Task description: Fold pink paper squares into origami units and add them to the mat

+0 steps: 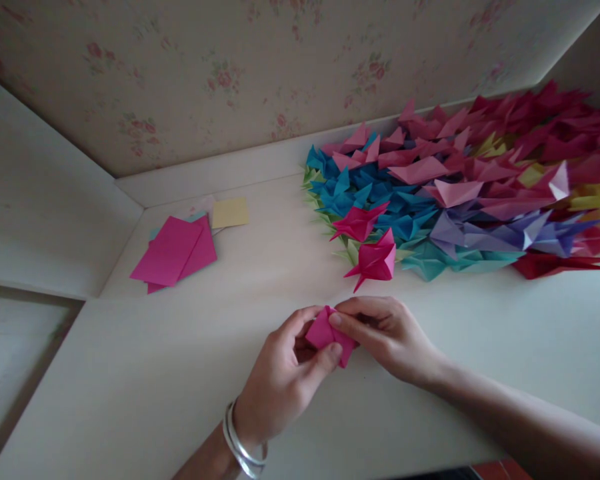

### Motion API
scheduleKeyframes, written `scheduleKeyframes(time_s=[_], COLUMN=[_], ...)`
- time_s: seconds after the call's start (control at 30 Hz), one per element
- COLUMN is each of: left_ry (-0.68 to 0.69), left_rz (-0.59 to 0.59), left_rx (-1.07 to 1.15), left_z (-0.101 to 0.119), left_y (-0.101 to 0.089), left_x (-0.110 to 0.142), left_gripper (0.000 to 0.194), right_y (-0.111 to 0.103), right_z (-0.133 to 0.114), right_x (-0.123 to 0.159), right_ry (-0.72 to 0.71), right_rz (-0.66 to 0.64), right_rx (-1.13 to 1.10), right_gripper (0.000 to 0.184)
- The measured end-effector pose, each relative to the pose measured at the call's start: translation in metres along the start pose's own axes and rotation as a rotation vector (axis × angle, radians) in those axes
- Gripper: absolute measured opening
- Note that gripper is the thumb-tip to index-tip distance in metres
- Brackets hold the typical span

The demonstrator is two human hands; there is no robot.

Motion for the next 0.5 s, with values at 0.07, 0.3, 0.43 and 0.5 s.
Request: scheduleKeyframes(time_s=[0.07,0.3,0.43,0.5], left_ry=[-0.021,-0.072,-0.070,-0.078], left_rz=[0.013,-0.015,-0.069,-0.082], left_rx=[-0.017,-0.073,-0.125,-0.140], left_z=[-0.003,-0.010,-0.011,-0.012], left_y=[0.001,0.004,0.006,0.006], left_x=[-0.001,-0.004,-0.001,0.001], left_gripper=[0.041,0.036,0.047,0.050], right_y=[0.000,0.004,0.000,-0.001], right_z=[0.000,-0.006,-0.007,-0.007], right_x=[0.000,0.001,0.000,0.000], right_ry=[-0.008,0.003,-0.045,-0.056], right_rz=[0.035,0.000,0.011,0.022], right_rx=[0.003,-0.018,0.056,0.075], right_gripper=[0.027,0.028,0.030,0.029])
Point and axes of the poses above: each hand's wrist, its own x-axis away from the middle knuckle, its own y-axis out of the palm, z = x × y, the point moved 6 cm from there along -x, towards the middle knuckle, and after that the axes turned 2 degrees about -z, right-handed, at the moved point
